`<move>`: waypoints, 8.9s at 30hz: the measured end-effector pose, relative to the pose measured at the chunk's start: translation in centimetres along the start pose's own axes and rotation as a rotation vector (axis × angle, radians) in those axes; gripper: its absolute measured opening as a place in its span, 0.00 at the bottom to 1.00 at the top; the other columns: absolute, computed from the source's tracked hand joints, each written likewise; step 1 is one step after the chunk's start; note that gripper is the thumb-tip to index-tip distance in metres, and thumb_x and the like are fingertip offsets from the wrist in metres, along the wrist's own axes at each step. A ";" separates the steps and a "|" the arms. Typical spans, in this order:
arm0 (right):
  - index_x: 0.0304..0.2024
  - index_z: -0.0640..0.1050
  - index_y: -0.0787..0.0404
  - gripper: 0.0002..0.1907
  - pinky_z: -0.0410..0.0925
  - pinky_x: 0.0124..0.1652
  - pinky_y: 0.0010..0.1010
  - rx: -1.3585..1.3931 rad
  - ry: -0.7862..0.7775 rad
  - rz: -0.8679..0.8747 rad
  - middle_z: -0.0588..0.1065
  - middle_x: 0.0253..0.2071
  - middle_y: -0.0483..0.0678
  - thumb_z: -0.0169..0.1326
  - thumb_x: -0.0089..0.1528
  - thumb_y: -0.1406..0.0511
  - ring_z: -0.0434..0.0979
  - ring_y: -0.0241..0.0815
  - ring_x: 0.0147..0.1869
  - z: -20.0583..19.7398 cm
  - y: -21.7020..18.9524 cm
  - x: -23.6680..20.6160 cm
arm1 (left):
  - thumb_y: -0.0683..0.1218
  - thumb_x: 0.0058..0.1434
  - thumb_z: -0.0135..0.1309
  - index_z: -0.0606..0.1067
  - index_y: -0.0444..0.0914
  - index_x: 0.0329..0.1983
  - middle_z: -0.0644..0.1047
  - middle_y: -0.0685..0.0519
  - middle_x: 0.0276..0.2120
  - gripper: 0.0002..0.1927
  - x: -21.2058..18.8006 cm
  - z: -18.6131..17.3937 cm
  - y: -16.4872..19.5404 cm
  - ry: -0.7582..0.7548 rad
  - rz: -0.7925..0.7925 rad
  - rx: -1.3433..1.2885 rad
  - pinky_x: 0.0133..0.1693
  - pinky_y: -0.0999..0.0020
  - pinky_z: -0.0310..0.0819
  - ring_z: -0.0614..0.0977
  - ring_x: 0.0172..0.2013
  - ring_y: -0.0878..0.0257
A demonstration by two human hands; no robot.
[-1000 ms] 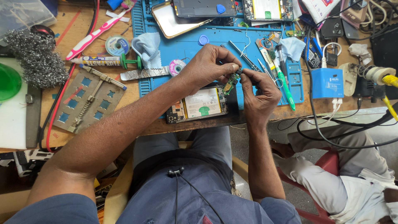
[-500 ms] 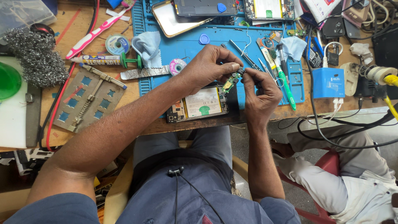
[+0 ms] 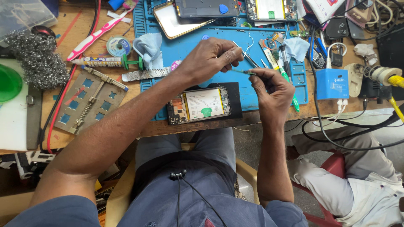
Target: The person works on a disassembled smartphone at a repair bench, handling the exposed phone with its battery and a small green circuit board. They pick up and reposition the board, wipe components with a blue cloth, and use tweezers to handle small parts while working over the bench mat.
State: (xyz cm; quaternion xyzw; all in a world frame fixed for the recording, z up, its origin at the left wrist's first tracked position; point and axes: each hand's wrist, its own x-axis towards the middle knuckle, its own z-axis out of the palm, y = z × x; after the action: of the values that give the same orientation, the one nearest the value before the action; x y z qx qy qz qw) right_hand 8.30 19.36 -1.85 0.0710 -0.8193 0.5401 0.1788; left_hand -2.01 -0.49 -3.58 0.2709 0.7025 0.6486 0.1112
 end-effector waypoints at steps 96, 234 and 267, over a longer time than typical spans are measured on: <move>0.50 0.80 0.66 0.08 0.73 0.41 0.22 0.165 0.223 0.077 0.80 0.38 0.44 0.61 0.68 0.71 0.79 0.31 0.40 1.9 0.9 -1.0 | 0.38 0.61 0.60 0.79 0.37 0.45 0.79 0.53 0.37 0.09 -1.6 2.1 0.8 0.015 0.131 0.064 0.43 0.70 0.79 0.82 0.40 0.67; 0.49 0.82 0.65 0.11 0.72 0.47 0.20 0.091 0.230 -0.050 0.77 0.50 0.45 0.65 0.65 0.77 0.77 0.29 0.48 1.2 0.7 -1.2 | 0.35 0.64 0.57 0.77 0.32 0.57 0.81 0.51 0.43 0.17 -1.6 3.1 0.2 -0.039 -0.009 -0.409 0.47 0.72 0.83 0.83 0.44 0.68; 0.48 0.80 0.68 0.10 0.74 0.42 0.23 0.329 0.278 0.077 0.80 0.39 0.47 0.65 0.64 0.73 0.79 0.32 0.39 1.7 1.5 -1.6 | 0.36 0.63 0.56 0.74 0.34 0.51 0.75 0.55 0.37 0.12 -1.8 3.7 0.9 -0.083 -0.023 -0.337 0.37 0.75 0.80 0.79 0.37 0.72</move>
State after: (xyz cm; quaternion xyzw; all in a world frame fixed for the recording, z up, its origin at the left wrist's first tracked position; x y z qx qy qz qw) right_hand 8.92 18.27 -4.30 -0.0071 -0.6897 0.6775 0.2556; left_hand 1.54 1.69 -3.59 0.2670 0.5815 0.7443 0.1912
